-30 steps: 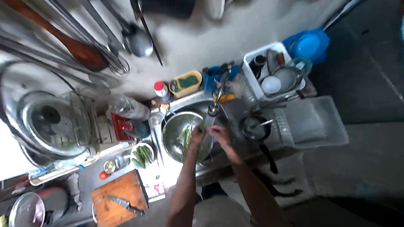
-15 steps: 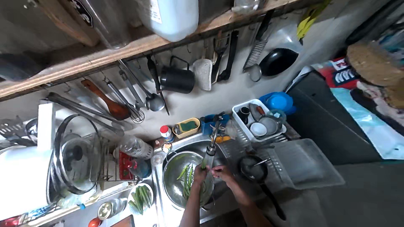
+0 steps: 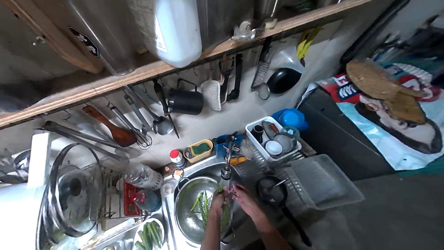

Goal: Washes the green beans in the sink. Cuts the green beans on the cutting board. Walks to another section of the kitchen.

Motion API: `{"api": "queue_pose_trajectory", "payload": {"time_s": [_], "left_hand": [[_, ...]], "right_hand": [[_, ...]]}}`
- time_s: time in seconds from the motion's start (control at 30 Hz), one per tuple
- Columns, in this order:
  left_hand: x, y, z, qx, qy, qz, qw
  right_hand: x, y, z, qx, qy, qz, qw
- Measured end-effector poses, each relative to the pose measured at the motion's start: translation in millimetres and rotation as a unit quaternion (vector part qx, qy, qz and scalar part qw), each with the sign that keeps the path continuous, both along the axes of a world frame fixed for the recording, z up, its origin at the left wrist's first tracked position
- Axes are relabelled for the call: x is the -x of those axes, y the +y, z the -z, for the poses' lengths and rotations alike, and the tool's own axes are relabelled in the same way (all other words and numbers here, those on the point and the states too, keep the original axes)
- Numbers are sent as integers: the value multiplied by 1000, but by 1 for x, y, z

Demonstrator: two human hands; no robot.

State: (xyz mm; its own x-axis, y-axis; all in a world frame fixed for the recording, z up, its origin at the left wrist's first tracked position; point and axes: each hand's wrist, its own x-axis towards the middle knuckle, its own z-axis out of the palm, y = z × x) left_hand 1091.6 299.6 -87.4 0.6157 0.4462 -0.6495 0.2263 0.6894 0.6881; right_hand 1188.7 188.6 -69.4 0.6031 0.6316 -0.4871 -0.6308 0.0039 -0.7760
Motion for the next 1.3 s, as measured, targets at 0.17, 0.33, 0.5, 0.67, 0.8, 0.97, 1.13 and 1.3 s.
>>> {"api": "queue_pose_trajectory", "payload": {"time_s": [0.17,0.33,0.5,0.67,0.8,0.97,1.13,1.3], "left_hand": [[-4,4,0,18,-43,-11,999],[-5,0,-2,-71,15,46,996],[-13,-1,-3,-100,-12,74,992],[-23,-6,-10,-139,28,73,987],[-24,-4,-6,-140,9,48,989],[-17,-2,-6,-105,-45,28,993],[-14,-1,-4,-97,-57,18,994],[-13,-1,-6,-82,-60,38,994]], "right_hand": [[-8,-2,-11,-21,-7,70,997],[-37,-1,-41,21,-164,35,986],[-91,26,-139,28,-311,40,949],[-145,78,-241,6,-453,156,878],[-193,120,-306,-27,-553,220,803],[-226,162,-369,15,-615,293,732],[-239,189,-391,94,-628,320,703],[-241,200,-393,166,-609,328,703]]}}
